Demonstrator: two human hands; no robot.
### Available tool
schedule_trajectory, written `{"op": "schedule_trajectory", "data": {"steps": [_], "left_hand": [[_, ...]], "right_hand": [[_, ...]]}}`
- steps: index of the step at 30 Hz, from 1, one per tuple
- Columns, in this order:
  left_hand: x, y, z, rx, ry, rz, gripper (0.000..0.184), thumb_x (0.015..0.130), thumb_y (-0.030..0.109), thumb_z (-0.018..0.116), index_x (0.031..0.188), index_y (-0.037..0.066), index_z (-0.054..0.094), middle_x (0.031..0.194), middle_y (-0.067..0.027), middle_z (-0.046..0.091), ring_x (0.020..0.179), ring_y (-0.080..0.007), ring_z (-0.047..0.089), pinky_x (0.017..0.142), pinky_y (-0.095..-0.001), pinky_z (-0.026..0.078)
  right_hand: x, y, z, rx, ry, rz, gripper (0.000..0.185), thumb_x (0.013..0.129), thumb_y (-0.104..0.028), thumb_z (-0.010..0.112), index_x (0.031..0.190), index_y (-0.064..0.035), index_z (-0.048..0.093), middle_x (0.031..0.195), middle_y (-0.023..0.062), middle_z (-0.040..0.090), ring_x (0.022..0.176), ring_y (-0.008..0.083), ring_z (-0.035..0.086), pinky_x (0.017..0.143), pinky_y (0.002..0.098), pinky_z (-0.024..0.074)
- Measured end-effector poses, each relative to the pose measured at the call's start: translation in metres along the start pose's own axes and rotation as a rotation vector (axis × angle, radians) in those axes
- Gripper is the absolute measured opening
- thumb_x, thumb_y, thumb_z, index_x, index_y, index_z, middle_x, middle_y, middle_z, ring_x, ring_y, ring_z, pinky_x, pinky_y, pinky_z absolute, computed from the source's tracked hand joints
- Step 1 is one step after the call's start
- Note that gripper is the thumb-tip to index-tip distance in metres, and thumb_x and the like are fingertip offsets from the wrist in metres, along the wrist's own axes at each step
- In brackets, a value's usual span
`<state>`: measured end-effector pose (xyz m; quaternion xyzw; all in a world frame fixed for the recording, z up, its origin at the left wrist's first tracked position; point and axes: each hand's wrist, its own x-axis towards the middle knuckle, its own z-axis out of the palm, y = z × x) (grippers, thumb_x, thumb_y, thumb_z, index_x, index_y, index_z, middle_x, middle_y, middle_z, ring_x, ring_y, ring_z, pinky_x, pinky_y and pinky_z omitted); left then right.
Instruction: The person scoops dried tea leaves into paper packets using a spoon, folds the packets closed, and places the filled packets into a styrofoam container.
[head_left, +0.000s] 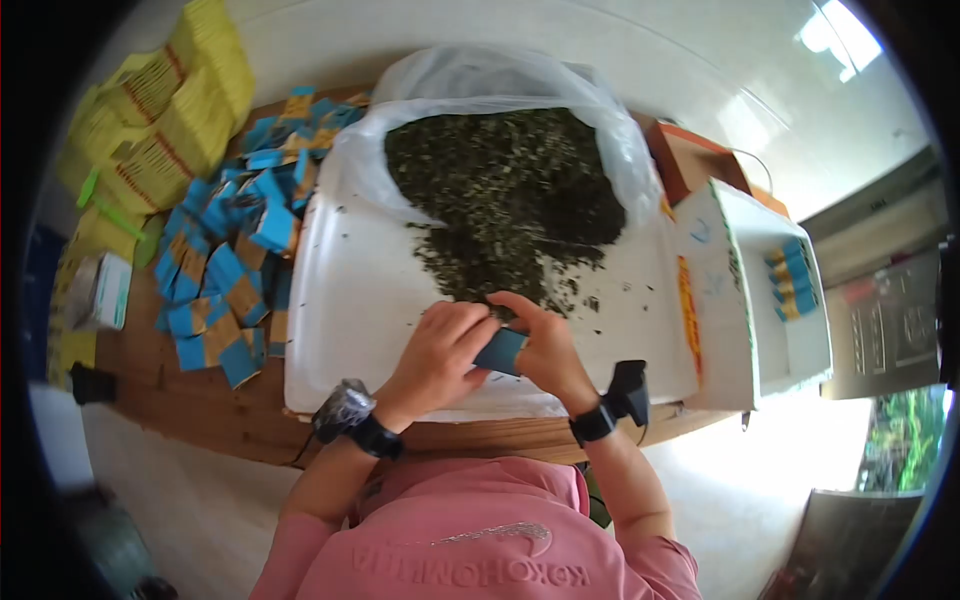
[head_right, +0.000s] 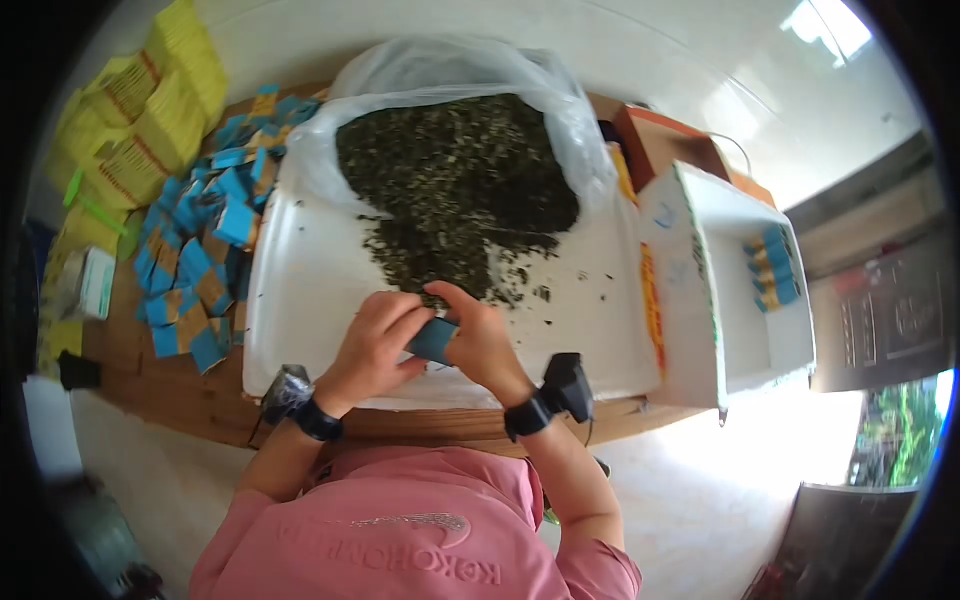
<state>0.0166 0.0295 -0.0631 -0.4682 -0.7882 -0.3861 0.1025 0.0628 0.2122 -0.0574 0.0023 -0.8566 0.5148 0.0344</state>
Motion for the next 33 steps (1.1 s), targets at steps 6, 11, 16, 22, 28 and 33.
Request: {"op": "schedule_trajectory", "data": {"steps": [6,11,16,22,28,33], "left_hand": [[0.0,0.0,0.004,0.043,-0.049,-0.002,0.062,0.06,0.005,0.078,0.119,0.005,0.058,0.118,-0.0116,0.056,0.11,-0.0319,0.056,0.095,-0.0448,0.042],[0.003,-0.001,0.005,0.04,-0.053,-0.024,0.063,0.061,0.007,0.08,0.121,0.005,0.059,0.118,-0.0114,0.056,0.113,-0.0306,0.055,0.096,-0.0446,0.04],[-0.003,-0.005,0.007,0.043,-0.022,-0.018,0.061,0.061,0.007,0.08,0.119,0.005,0.06,0.118,-0.0116,0.058,0.112,-0.0309,0.057,0.096,-0.0441,0.044],[0.0,-0.007,-0.001,-0.013,0.059,-0.137,0.06,0.062,0.007,0.081,0.119,0.005,0.06,0.119,-0.0123,0.059,0.109,-0.0323,0.058,0.094,-0.0431,0.047],[-0.002,-0.006,0.002,-0.019,0.104,-0.142,0.061,0.063,0.006,0.081,0.12,0.005,0.059,0.12,-0.0131,0.057,0.11,-0.0342,0.057,0.094,-0.0432,0.047],[-0.004,-0.004,0.005,-0.098,0.06,-0.146,0.063,0.065,0.003,0.079,0.123,0.004,0.054,0.122,-0.0147,0.053,0.11,-0.037,0.055,0.094,-0.0435,0.047]], "right_hand": [[0.003,0.007,-0.003,0.093,-0.084,0.234,0.061,0.071,0.006,0.063,0.13,-0.0066,0.059,0.08,0.0081,0.072,0.069,0.0097,0.063,0.061,0.0284,0.0507],[0.003,0.012,0.007,0.008,0.007,-0.008,0.057,0.075,0.001,0.069,0.13,-0.0054,0.058,0.096,0.0106,0.071,0.082,0.0128,0.068,0.076,0.0289,0.0525],[0.001,-0.007,-0.001,-0.083,-0.02,0.129,0.059,0.075,0.003,0.069,0.132,-0.0056,0.057,0.094,0.0093,0.068,0.077,0.0128,0.063,0.069,0.0275,0.051],[-0.022,-0.01,-0.01,-0.005,0.364,-0.175,0.039,0.081,0.006,0.067,0.119,-0.0046,0.065,0.094,0.0073,0.067,0.082,0.011,0.061,0.069,0.0265,0.0482],[-0.035,-0.037,-0.01,0.022,0.14,0.057,0.02,0.09,-0.004,0.065,0.11,0.001,0.068,0.083,0.0023,0.066,0.07,0.01,0.061,0.059,0.0242,0.0441],[-0.015,-0.052,-0.028,0.488,-0.197,0.414,0.024,0.093,-0.01,0.065,0.112,0.0041,0.066,0.081,0.0016,0.064,0.063,0.0085,0.062,0.055,0.022,0.0424]]}}
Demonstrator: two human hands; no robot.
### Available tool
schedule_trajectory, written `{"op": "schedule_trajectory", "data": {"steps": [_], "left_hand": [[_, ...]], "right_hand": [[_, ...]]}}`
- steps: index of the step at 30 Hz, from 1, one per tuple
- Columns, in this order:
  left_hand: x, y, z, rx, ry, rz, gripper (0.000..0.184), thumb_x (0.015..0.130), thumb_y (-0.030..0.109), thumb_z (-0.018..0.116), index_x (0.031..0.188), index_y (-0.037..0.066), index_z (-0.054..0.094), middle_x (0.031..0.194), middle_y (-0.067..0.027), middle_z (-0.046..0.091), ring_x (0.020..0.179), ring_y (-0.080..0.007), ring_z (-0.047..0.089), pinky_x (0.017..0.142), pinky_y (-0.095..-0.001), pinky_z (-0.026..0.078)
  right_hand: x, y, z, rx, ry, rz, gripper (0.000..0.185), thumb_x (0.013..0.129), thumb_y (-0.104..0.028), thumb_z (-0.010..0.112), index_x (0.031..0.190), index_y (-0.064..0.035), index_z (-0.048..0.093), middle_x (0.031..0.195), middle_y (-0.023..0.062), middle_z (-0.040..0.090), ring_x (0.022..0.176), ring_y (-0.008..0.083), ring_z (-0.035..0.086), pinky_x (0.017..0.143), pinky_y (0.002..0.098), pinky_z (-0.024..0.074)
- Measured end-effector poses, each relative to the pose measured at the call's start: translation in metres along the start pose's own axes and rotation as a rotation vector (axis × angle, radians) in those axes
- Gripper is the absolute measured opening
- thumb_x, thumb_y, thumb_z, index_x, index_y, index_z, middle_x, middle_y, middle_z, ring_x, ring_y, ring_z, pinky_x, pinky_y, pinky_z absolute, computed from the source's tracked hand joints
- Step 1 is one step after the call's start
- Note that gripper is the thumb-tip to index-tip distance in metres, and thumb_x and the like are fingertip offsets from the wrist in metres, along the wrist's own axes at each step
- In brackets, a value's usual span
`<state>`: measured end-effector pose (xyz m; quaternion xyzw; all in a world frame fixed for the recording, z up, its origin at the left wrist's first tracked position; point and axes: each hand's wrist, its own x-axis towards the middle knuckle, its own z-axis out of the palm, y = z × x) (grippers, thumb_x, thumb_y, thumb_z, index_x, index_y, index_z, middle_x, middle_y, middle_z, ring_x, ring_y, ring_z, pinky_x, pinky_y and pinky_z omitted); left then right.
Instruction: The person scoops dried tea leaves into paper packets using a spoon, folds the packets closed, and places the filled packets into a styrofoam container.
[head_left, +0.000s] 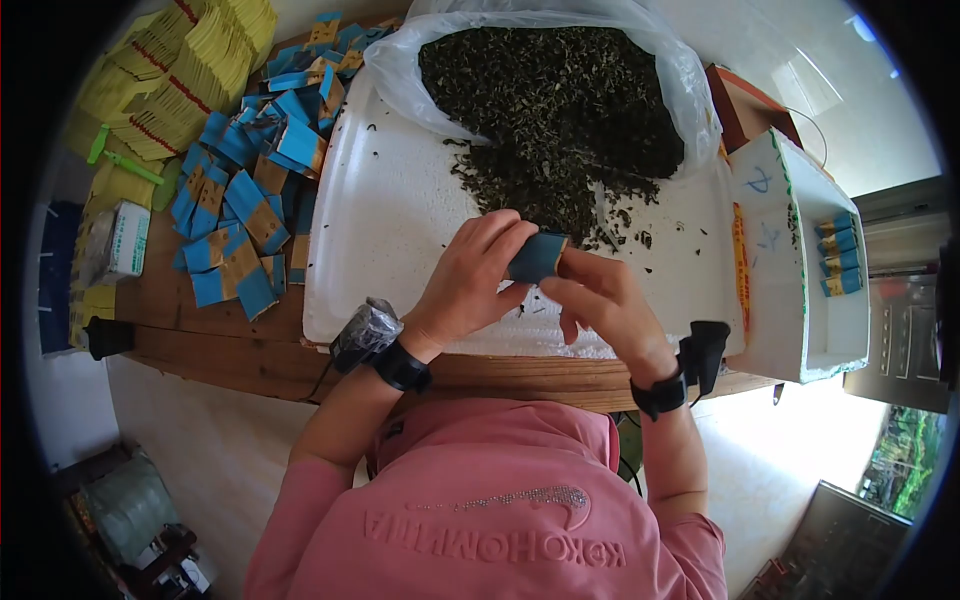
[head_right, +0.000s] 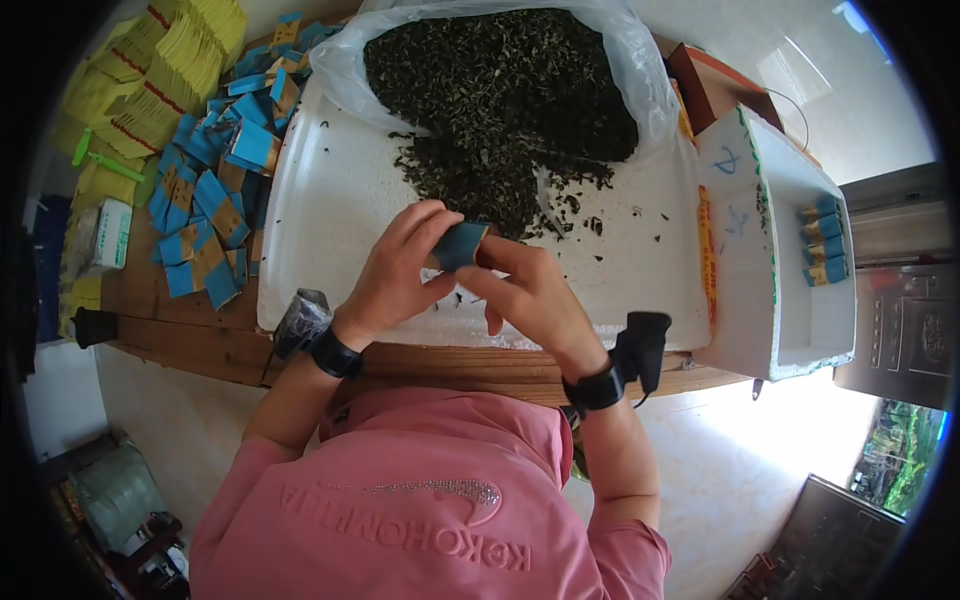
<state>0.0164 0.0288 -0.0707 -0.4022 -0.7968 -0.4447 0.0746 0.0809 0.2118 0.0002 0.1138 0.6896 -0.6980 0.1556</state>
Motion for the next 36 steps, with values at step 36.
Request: {"op": "schedule_trajectory", "data": {"steps": [36], "left_hand": [[-0.001,-0.001,-0.001,0.333,0.04,0.16,0.069,0.059,0.002,0.078,0.123,0.007,0.054,0.117,-0.0077,0.054,0.108,-0.0272,0.055,0.094,-0.0423,0.042]], "right_hand": [[0.017,0.026,-0.015,0.195,-0.164,0.087,0.032,0.098,-0.012,0.047,0.123,0.0047,0.057,0.107,0.0133,0.068,0.078,0.0262,0.073,0.065,0.0312,0.054]]}}
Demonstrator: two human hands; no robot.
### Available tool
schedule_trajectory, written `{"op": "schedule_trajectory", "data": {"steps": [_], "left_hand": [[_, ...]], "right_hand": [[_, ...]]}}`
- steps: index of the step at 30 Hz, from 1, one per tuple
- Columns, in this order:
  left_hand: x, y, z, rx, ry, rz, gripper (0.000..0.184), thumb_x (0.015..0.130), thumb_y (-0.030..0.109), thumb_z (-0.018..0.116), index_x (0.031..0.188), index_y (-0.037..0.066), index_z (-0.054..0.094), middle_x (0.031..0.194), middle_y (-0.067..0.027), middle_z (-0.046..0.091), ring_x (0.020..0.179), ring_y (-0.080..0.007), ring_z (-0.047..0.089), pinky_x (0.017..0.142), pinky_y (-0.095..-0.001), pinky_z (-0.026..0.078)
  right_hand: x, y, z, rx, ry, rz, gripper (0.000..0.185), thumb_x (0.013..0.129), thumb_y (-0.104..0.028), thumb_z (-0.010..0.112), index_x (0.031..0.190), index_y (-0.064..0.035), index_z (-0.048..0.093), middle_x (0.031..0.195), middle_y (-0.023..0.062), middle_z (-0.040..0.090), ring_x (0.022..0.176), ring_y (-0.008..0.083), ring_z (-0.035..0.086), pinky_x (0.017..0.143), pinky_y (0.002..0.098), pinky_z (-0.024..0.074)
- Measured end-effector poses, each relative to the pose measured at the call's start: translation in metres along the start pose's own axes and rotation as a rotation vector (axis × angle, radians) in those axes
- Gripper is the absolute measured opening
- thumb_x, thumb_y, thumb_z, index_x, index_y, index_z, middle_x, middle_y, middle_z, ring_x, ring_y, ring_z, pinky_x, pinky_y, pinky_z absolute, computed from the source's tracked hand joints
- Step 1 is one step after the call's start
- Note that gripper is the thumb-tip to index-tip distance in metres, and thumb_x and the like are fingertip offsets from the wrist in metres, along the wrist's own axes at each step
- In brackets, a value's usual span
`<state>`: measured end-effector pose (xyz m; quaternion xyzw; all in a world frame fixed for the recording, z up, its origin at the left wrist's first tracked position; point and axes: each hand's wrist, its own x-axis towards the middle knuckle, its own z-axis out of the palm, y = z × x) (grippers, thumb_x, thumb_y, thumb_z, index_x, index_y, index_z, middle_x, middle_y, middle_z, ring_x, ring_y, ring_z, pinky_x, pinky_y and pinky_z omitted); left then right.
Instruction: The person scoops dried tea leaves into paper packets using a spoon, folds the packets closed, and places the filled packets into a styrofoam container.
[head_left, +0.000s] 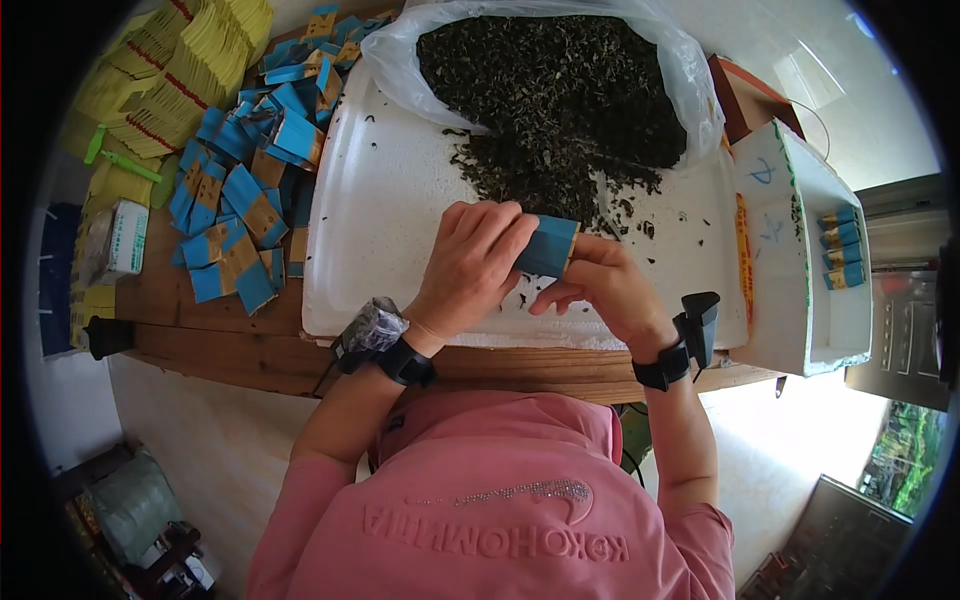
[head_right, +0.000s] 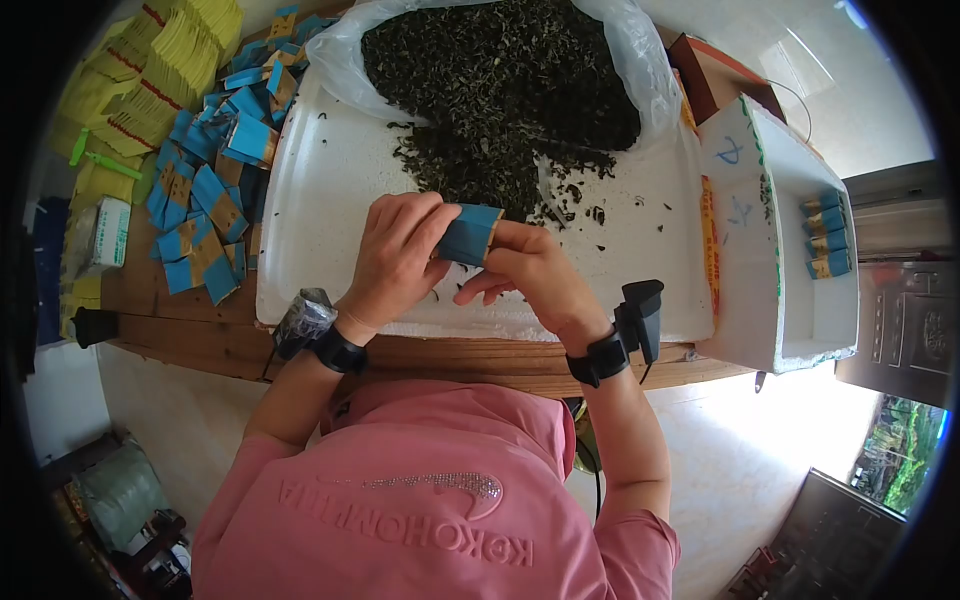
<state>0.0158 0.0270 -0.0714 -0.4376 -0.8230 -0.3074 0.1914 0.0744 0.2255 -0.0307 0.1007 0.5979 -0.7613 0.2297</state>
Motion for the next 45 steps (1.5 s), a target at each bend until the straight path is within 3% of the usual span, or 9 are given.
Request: {"op": "schedule_trajectory", "data": {"steps": [12,19,23,25,28,31,38,40,45], "left_hand": [[0.004,-0.002,-0.004,-0.084,-0.062,-0.091,0.07,0.059,-0.001,0.076,0.125,0.008,0.054,0.119,-0.0098,0.055,0.111,-0.0304,0.055,0.097,-0.042,0.044],[0.007,-0.008,-0.011,-0.1,-0.018,-0.159,0.069,0.059,-0.002,0.078,0.123,0.006,0.055,0.118,-0.0102,0.057,0.111,-0.0318,0.056,0.095,-0.0422,0.045],[0.005,-0.021,-0.014,-0.166,0.031,-0.198,0.065,0.06,-0.002,0.08,0.121,0.004,0.056,0.116,-0.012,0.058,0.109,-0.0336,0.056,0.093,-0.0426,0.046],[0.002,-0.027,-0.015,-0.231,0.081,-0.24,0.064,0.062,0.0,0.08,0.12,0.004,0.056,0.116,-0.0127,0.058,0.108,-0.0343,0.056,0.093,-0.0427,0.047],[0.001,-0.032,-0.023,-0.207,0.053,-0.266,0.06,0.066,-0.003,0.079,0.122,0.003,0.056,0.118,-0.0128,0.058,0.111,-0.0326,0.057,0.093,-0.0391,0.049],[-0.002,-0.033,-0.028,-0.223,0.059,-0.287,0.06,0.067,-0.003,0.079,0.122,0.003,0.056,0.119,-0.0125,0.057,0.113,-0.0321,0.056,0.094,-0.0389,0.049],[-0.004,-0.035,-0.024,-0.285,0.033,-0.336,0.06,0.067,-0.002,0.079,0.123,0.004,0.057,0.12,-0.0125,0.057,0.114,-0.0319,0.056,0.095,-0.0387,0.048],[-0.004,-0.035,-0.025,-0.263,0.041,-0.292,0.061,0.067,-0.003,0.079,0.123,0.005,0.057,0.12,-0.0127,0.058,0.114,-0.0322,0.056,0.094,-0.0392,0.049],[-0.002,-0.033,-0.025,-0.26,0.016,-0.259,0.064,0.065,-0.003,0.08,0.124,0.005,0.057,0.12,-0.013,0.058,0.113,-0.0338,0.056,0.094,-0.0411,0.048]], "right_hand": [[-0.002,0.001,0.009,-0.188,-0.02,-0.111,0.034,0.1,-0.014,0.05,0.13,0.0035,0.052,0.108,0.0113,0.066,0.079,0.0216,0.073,0.069,0.0297,0.0563],[-0.012,0.007,0.01,-0.112,0.235,-0.399,0.04,0.099,-0.007,0.053,0.137,0.0045,0.05,0.107,0.015,0.07,0.083,0.0201,0.072,0.077,0.029,0.055],[-0.013,0.011,-0.023,-0.238,0.457,-0.561,0.027,0.097,-0.008,0.057,0.122,-0.0003,0.064,0.106,0.0128,0.071,0.084,0.0169,0.071,0.078,0.0289,0.0545],[-0.008,0.013,-0.045,-0.993,0.703,-0.484,0.021,0.092,-0.008,0.063,0.112,-0.0021,0.068,0.102,0.0117,0.071,0.085,0.0188,0.07,0.077,0.0307,0.0536],[0.007,0.025,-0.06,-1.401,0.811,-0.6,0.015,0.087,-0.009,0.067,0.1,-0.0024,0.069,0.097,0.0105,0.068,0.089,0.0251,0.067,0.077,0.0349,0.0521],[0.017,0.03,-0.062,-1.464,0.825,-0.51,0.013,0.084,-0.01,0.068,0.094,-0.0023,0.069,0.095,0.0098,0.067,0.094,0.0308,0.062,0.078,0.0396,0.0507],[0.015,0.024,-0.068,-1.217,0.789,-0.614,0.011,0.09,-0.01,0.065,0.096,-0.0007,0.068,0.085,0.0101,0.068,0.071,0.0239,0.062,0.068,0.0324,0.0501],[-0.005,0.002,-0.041,-0.46,0.498,-0.408,0.014,0.094,-0.009,0.063,0.1,0.0024,0.067,0.078,0.0061,0.064,0.064,0.0135,0.056,0.062,0.0262,0.046],[-0.033,-0.026,-0.01,-0.332,0.28,-0.33,0.016,0.094,-0.005,0.061,0.104,0.0042,0.067,0.076,0.0017,0.06,0.067,0.0064,0.051,0.058,0.0215,0.0394]]}}
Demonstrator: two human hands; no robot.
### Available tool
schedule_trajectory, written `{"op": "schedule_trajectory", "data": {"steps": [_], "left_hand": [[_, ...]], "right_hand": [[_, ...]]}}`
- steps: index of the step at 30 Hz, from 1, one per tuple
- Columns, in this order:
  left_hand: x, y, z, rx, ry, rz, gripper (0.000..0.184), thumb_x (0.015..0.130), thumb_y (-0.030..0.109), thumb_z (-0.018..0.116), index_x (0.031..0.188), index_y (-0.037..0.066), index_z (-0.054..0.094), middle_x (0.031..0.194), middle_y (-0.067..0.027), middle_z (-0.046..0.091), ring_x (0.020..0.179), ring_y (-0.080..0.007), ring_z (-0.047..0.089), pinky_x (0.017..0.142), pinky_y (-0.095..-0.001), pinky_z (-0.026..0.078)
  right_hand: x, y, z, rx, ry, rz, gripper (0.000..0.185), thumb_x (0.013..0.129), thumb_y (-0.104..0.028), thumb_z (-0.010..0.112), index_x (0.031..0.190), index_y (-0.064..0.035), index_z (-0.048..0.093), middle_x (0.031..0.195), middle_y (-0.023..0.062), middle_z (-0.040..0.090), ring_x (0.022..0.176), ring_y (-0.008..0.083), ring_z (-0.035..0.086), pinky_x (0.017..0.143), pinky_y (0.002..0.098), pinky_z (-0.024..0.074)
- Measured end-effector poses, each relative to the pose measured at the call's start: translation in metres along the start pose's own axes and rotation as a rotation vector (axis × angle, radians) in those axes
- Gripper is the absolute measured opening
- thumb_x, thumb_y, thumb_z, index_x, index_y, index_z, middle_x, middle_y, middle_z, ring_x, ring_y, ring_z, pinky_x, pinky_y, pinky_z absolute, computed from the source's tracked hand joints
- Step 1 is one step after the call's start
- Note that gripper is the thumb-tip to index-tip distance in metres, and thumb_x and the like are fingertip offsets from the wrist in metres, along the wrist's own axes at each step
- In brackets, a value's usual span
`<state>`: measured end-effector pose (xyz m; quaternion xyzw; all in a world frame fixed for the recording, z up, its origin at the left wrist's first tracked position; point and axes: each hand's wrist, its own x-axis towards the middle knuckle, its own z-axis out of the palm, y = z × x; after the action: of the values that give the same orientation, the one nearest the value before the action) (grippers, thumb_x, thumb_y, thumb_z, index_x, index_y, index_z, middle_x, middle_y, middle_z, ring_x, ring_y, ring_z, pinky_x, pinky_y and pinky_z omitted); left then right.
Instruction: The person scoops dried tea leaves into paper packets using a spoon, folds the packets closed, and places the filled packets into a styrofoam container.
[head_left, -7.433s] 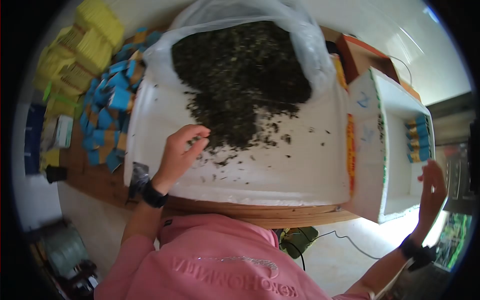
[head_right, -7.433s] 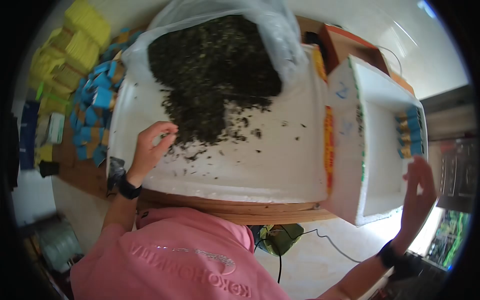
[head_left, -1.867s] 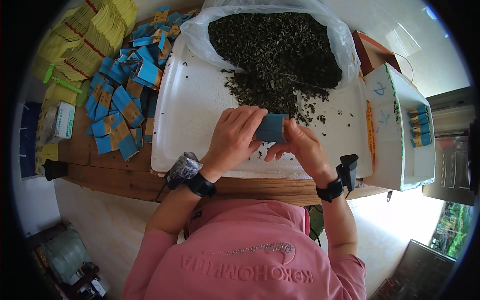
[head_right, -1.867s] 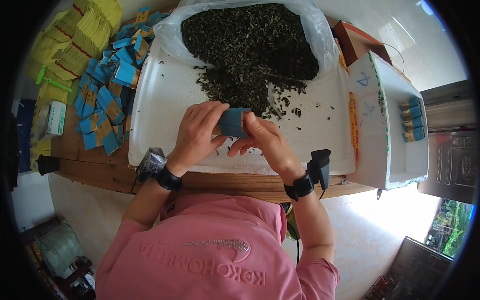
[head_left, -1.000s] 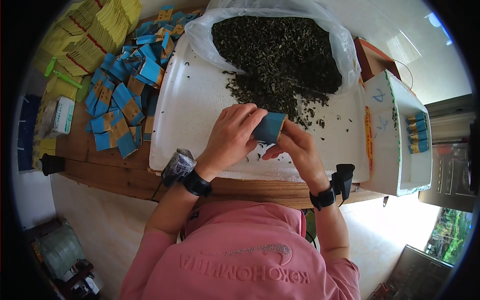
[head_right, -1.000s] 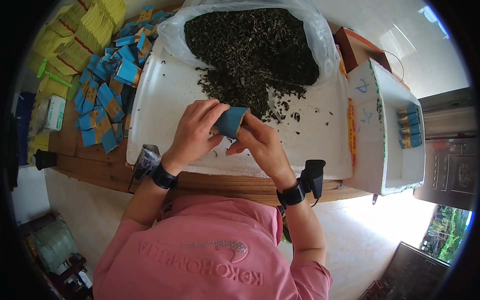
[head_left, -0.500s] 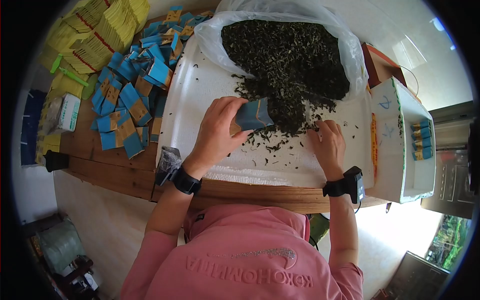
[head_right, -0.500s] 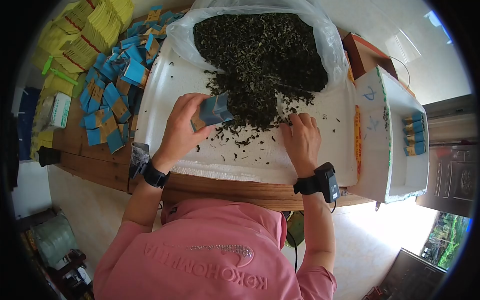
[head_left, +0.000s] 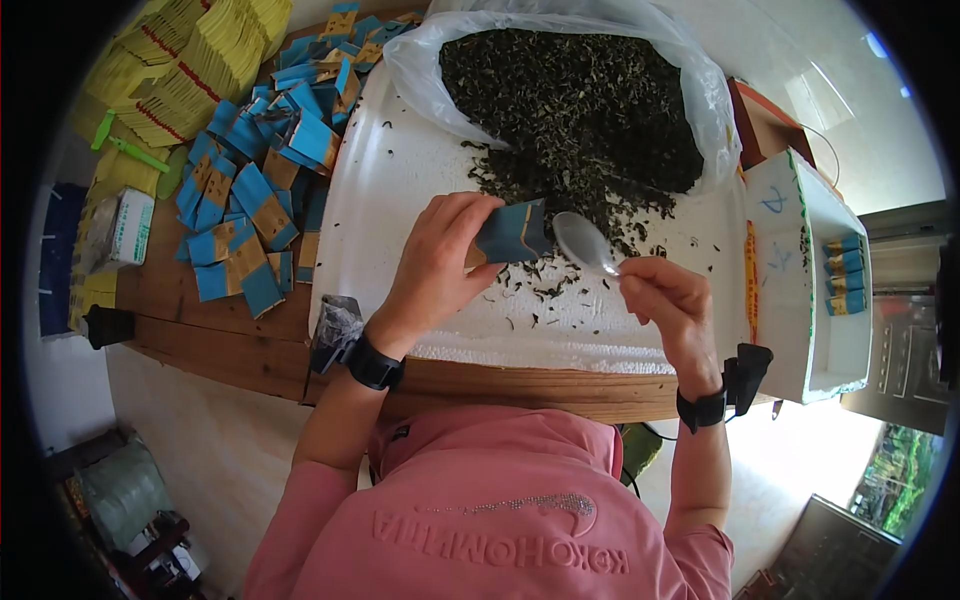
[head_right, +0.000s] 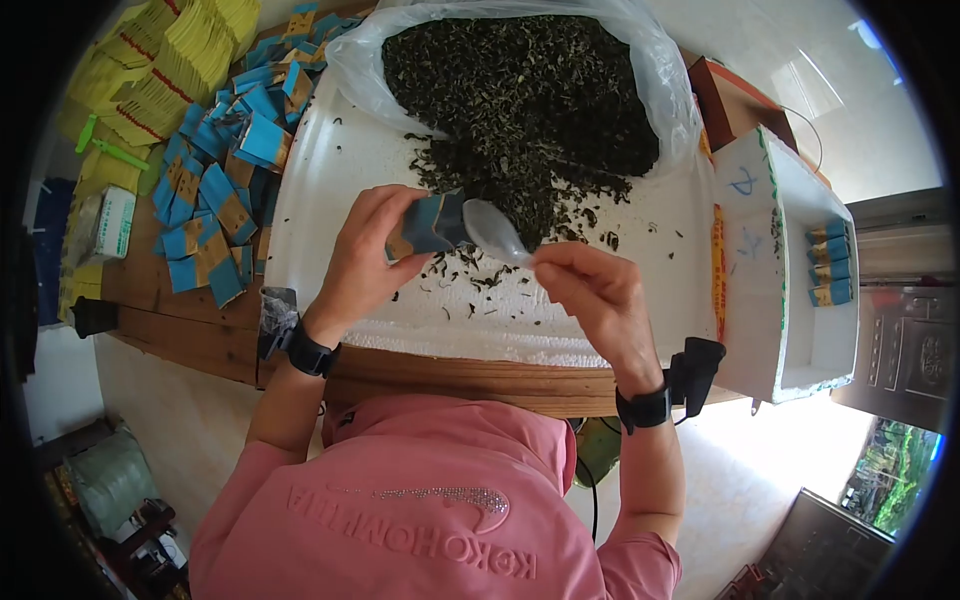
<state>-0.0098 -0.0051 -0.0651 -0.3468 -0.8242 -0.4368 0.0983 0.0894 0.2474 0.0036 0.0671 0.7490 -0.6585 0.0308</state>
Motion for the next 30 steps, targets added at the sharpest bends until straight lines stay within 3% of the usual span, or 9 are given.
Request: {"op": "schedule_trajectory", "data": {"steps": [6,10,13,14,16,20,22,26,30], "left_hand": [[-0.002,0.009,0.003,0.156,-0.07,0.098,0.067,0.06,-0.005,0.078,0.123,0.006,0.058,0.12,-0.0121,0.058,0.112,-0.0336,0.055,0.095,-0.0427,0.046],[-0.003,0.009,0.006,0.203,-0.102,0.108,0.061,0.061,-0.001,0.078,0.118,0.006,0.058,0.116,-0.0096,0.057,0.111,-0.0306,0.056,0.096,-0.0421,0.044],[-0.003,0.006,0.005,0.143,-0.116,0.088,0.063,0.062,-0.003,0.079,0.121,0.006,0.058,0.119,-0.0116,0.058,0.11,-0.0332,0.056,0.094,-0.0425,0.046],[-0.002,0.005,0.005,0.141,-0.114,0.09,0.063,0.062,-0.003,0.079,0.121,0.006,0.058,0.119,-0.0116,0.058,0.11,-0.0332,0.056,0.094,-0.0425,0.046],[-0.002,0.003,0.005,0.071,-0.088,0.059,0.06,0.064,-0.001,0.081,0.12,0.004,0.058,0.118,-0.0131,0.058,0.109,-0.0345,0.057,0.092,-0.0426,0.048],[0.0,0.002,0.001,0.019,-0.059,0.034,0.058,0.066,-0.001,0.081,0.12,0.003,0.057,0.117,-0.0134,0.058,0.109,-0.0336,0.058,0.091,-0.0416,0.05],[0.001,-0.001,0.0,-0.125,-0.038,-0.064,0.057,0.067,-0.002,0.079,0.119,0.001,0.056,0.116,-0.0129,0.058,0.11,-0.0313,0.059,0.093,-0.0393,0.05],[0.001,-0.007,-0.005,-0.196,-0.048,-0.116,0.057,0.068,0.0,0.078,0.12,0.001,0.056,0.12,-0.0147,0.057,0.113,-0.0326,0.057,0.093,-0.0388,0.051],[0.0,-0.007,-0.005,-0.206,-0.047,-0.13,0.055,0.071,0.0,0.076,0.121,0.001,0.055,0.12,-0.0143,0.056,0.113,-0.0303,0.057,0.094,-0.0366,0.05]], "right_hand": [[0.008,0.013,0.019,-0.295,-0.033,-0.041,0.011,0.091,-0.004,0.064,0.096,0.0038,0.07,0.071,-0.0017,0.059,0.065,0.0059,0.052,0.057,0.0221,0.0406],[0.009,0.016,0.029,-0.671,0.065,-0.409,0.008,0.088,-0.003,0.068,0.093,0.0035,0.068,0.075,0.0033,0.066,0.066,0.0068,0.057,0.054,0.025,0.0433],[0.008,0.019,0.028,-0.933,0.147,-0.492,0.005,0.087,-0.001,0.069,0.091,0.0028,0.069,0.078,0.0038,0.068,0.067,0.007,0.059,0.056,0.0249,0.0453],[0.007,0.017,0.027,-0.936,0.149,-0.493,0.005,0.087,-0.001,0.069,0.091,0.0028,0.069,0.078,0.0038,0.068,0.067,0.007,0.059,0.056,0.0249,0.0453],[0.003,0.013,0.024,-0.331,0.119,-0.267,0.005,0.088,0.0,0.067,0.093,0.0008,0.07,0.077,0.0021,0.067,0.067,0.0071,0.058,0.058,0.0246,0.0466],[0.002,0.021,-0.008,-0.208,0.205,-0.178,0.007,0.091,-0.002,0.066,0.095,0.001,0.07,0.077,0.0023,0.066,0.067,0.0075,0.058,0.061,0.0242,0.0476],[-0.001,0.018,-0.021,-0.03,0.076,0.034,0.01,0.093,-0.005,0.065,0.096,0.0034,0.069,0.076,0.0036,0.065,0.067,0.0079,0.058,0.061,0.0227,0.0473],[0.0,0.028,-0.026,-0.201,-0.078,0.253,0.013,0.093,-0.007,0.065,0.094,0.0057,0.068,0.073,0.0044,0.063,0.062,0.0082,0.057,0.056,0.0221,0.0464],[0.034,0.046,-0.024,-0.101,-0.029,0.191,0.013,0.092,-0.008,0.065,0.09,0.0035,0.069,0.068,0.0025,0.062,0.058,0.0079,0.057,0.054,0.0223,0.0457]]}}
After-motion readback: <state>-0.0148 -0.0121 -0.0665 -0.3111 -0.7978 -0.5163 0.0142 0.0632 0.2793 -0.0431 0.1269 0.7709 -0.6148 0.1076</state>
